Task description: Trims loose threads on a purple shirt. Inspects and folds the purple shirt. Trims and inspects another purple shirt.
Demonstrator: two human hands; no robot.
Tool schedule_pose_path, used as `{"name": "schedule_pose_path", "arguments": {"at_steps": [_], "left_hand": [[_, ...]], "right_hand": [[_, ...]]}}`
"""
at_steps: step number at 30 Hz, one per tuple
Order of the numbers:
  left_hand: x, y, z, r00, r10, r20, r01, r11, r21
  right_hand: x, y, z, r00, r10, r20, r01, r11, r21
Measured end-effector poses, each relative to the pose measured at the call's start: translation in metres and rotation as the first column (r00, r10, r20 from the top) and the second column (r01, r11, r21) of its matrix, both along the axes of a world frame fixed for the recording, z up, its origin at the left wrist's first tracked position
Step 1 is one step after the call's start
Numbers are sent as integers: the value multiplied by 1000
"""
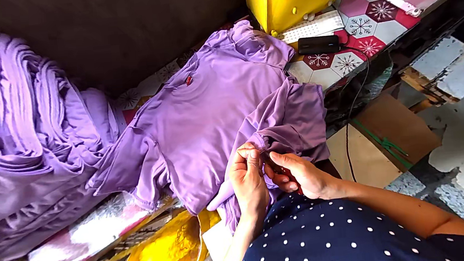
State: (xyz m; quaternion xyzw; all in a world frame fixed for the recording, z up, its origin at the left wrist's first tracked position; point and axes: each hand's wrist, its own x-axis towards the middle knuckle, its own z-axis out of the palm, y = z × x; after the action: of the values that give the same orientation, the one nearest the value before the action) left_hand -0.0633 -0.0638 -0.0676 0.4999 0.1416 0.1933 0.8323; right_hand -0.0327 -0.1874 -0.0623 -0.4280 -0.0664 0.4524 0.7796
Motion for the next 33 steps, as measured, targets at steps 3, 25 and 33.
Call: {"name": "schedule_pose_path", "arguments": {"at_steps": [3,25,33], "left_hand": [[1,-1,-1,999,-26,30,26,1000,-17],[-14,44,-19,995,-95,10,80,888,453],[-124,210,-26,400,794,-457,399,298,867]], "right_hand": [[2,3,-1,996,-51,-76,57,996,67],[21,-13,-38,572,-17,820,583,711,-393],[14,-14,-59,229,-8,973,663,734,-150]]}}
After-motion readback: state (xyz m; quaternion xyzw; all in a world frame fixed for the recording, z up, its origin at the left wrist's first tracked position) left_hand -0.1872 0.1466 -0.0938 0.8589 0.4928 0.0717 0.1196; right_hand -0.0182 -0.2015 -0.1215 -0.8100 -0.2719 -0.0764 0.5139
